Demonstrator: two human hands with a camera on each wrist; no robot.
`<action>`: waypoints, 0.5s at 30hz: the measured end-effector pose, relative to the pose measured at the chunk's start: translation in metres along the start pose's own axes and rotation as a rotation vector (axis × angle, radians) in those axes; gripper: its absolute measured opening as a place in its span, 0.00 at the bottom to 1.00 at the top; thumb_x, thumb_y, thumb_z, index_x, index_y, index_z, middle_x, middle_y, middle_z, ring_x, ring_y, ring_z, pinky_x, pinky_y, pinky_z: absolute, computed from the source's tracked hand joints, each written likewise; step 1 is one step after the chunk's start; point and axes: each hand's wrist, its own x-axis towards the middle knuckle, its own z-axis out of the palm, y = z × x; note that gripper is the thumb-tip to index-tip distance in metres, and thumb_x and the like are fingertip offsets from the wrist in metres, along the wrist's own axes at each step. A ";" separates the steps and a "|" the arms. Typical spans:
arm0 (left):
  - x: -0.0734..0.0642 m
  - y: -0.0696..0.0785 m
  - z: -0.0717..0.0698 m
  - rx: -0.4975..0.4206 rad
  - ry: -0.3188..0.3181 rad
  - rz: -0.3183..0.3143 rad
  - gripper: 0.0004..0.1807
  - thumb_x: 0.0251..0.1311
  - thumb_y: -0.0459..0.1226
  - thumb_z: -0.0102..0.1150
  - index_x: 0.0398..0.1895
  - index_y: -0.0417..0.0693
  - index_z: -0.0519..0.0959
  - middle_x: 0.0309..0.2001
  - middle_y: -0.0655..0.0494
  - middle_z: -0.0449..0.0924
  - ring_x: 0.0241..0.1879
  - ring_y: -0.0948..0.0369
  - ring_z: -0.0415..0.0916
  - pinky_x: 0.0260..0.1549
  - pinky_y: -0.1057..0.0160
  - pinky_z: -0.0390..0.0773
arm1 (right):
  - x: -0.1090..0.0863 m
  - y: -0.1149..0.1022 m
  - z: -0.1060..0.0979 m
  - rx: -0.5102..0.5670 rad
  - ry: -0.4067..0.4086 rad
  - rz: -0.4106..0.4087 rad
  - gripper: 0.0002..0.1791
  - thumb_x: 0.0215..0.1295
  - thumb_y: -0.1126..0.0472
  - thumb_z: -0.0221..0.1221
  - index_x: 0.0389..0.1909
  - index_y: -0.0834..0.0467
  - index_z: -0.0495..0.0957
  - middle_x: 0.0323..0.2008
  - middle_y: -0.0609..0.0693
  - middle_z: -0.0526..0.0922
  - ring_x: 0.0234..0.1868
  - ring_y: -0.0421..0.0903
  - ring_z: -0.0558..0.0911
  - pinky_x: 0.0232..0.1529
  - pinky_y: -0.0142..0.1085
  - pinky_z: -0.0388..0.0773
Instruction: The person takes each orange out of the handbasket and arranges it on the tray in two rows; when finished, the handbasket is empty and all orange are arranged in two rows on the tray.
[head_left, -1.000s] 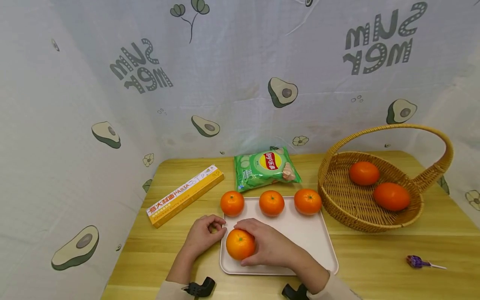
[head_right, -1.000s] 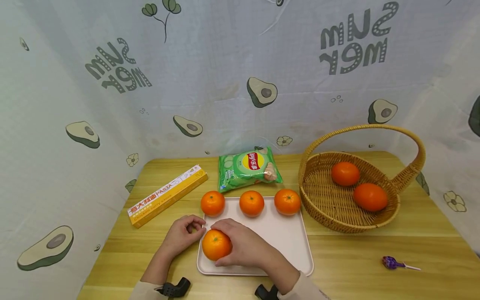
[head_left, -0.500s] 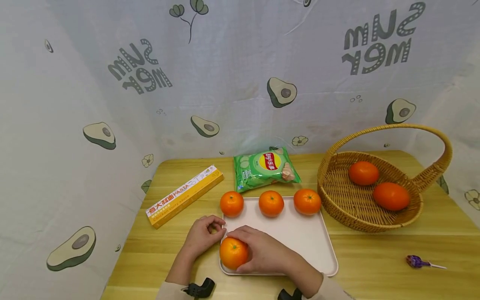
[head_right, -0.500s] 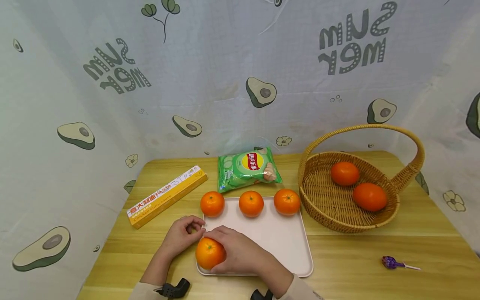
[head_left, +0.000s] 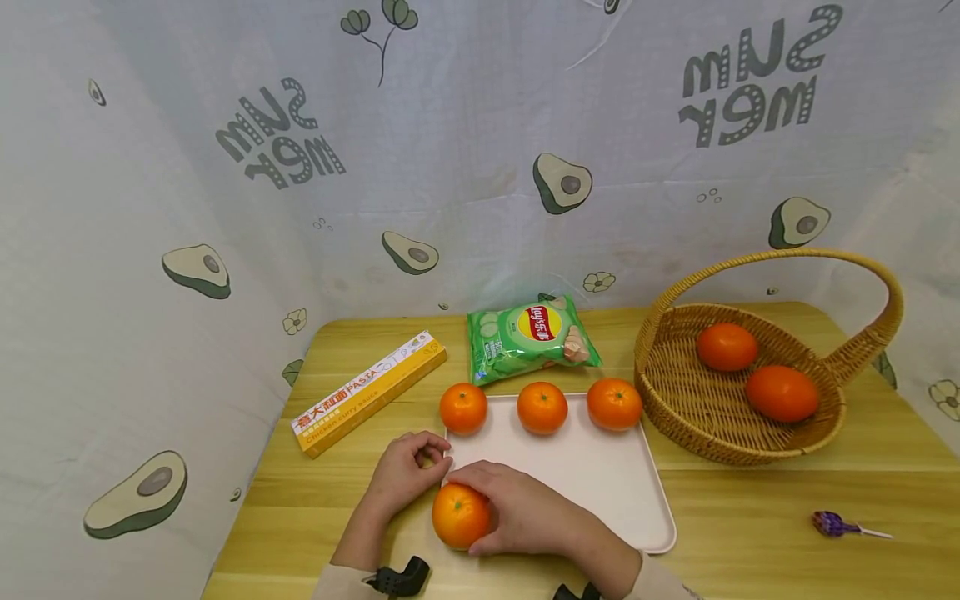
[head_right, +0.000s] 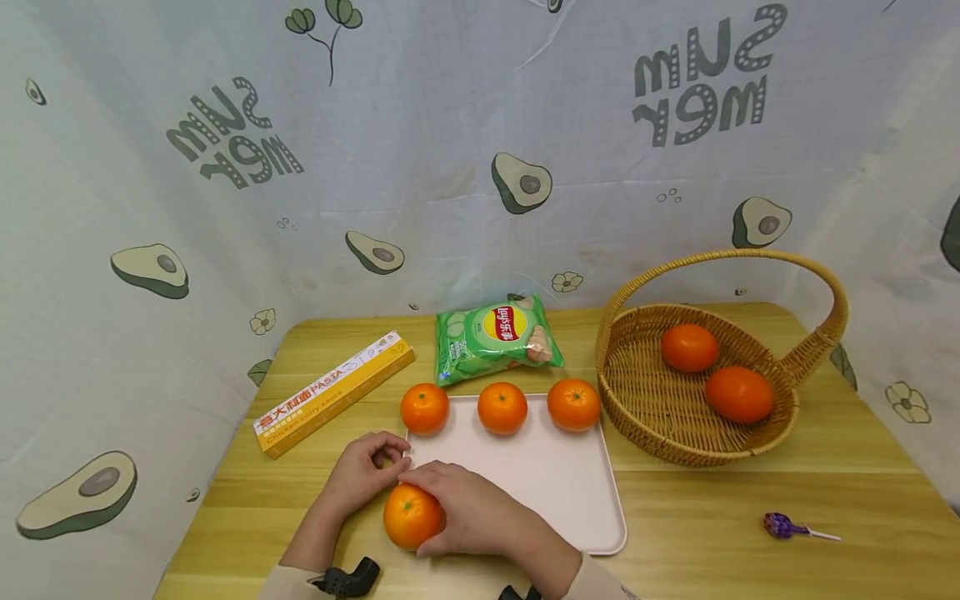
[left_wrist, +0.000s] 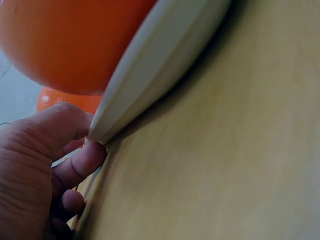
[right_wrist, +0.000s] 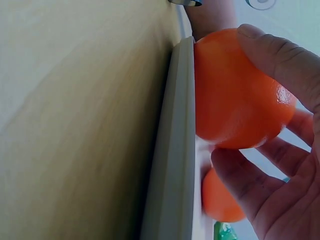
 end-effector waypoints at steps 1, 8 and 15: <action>0.000 0.000 0.000 0.001 0.002 0.005 0.07 0.56 0.42 0.73 0.38 0.60 0.85 0.29 0.68 0.79 0.29 0.68 0.69 0.31 0.70 0.70 | 0.000 0.000 0.000 -0.007 -0.001 -0.004 0.44 0.52 0.47 0.77 0.70 0.47 0.70 0.66 0.39 0.76 0.67 0.41 0.75 0.69 0.43 0.72; 0.001 -0.002 0.001 -0.009 0.001 -0.003 0.07 0.56 0.42 0.73 0.37 0.59 0.85 0.29 0.67 0.80 0.29 0.67 0.68 0.31 0.70 0.69 | -0.001 -0.002 0.002 -0.035 0.007 -0.029 0.44 0.51 0.47 0.77 0.70 0.48 0.70 0.66 0.39 0.76 0.67 0.41 0.75 0.69 0.43 0.72; 0.001 -0.001 0.001 -0.022 -0.004 -0.006 0.07 0.56 0.41 0.74 0.37 0.58 0.85 0.29 0.66 0.80 0.29 0.67 0.69 0.32 0.70 0.70 | -0.001 0.000 0.002 -0.048 0.020 -0.055 0.45 0.51 0.45 0.77 0.70 0.47 0.70 0.66 0.40 0.76 0.67 0.41 0.75 0.68 0.42 0.73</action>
